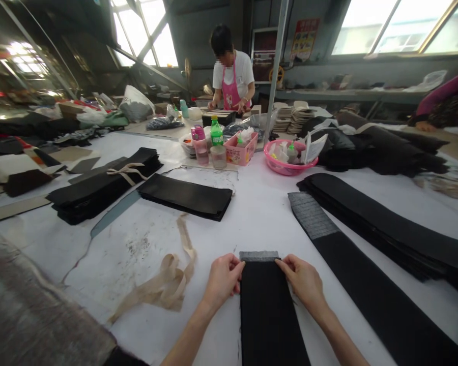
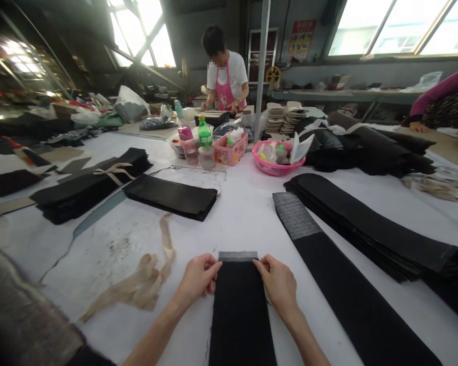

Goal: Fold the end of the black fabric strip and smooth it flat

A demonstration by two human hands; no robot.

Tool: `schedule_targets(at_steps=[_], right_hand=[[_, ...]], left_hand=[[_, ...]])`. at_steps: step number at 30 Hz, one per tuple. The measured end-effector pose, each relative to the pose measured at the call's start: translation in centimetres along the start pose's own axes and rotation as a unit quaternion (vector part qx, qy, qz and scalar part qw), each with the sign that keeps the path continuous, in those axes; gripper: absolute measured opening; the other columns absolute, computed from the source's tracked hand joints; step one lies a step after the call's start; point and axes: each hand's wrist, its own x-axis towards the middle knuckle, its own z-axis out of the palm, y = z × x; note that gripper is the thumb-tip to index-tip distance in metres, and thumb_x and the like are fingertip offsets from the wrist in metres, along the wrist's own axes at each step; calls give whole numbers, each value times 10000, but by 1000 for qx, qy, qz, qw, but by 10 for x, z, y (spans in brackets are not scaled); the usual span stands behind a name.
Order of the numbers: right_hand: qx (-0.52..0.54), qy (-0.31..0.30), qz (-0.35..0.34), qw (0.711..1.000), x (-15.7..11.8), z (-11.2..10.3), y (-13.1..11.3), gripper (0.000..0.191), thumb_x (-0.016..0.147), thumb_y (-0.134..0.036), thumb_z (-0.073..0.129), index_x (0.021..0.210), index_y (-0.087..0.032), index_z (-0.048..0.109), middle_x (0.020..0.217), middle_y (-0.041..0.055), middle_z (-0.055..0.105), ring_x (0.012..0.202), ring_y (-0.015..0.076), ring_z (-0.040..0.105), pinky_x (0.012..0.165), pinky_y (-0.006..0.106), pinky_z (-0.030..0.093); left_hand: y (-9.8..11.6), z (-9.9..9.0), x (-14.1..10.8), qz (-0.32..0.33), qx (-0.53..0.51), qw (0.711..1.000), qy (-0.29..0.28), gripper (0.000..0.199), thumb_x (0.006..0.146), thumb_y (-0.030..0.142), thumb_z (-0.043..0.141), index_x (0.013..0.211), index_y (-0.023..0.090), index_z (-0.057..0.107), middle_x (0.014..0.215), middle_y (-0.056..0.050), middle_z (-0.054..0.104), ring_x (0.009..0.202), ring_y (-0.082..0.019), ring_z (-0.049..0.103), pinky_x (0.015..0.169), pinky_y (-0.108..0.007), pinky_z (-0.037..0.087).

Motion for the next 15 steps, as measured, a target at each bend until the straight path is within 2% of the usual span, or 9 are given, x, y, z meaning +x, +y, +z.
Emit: schedule_targets(at_steps=[7,15], right_hand=[[33,-24,-5,999,7,1,3,356,856,-568,491,708,-260,591,548,-51,611,559,158,582,506,252,301],[24,-29,8,999,11,3,1,343,850,-556,495,710,-259,594,561,-51,628,533,146,583,476,238,302]], left_hand=[[4,-1,1,-23,-2,1000,4,209,838,307,515,677,178,482,489,56,553,289,-85,498,227,-140,282],[7,1,2,-30,12,999,16,210,845,309,506,683,177,486,483,59,549,276,-82,483,222,-142,268]])
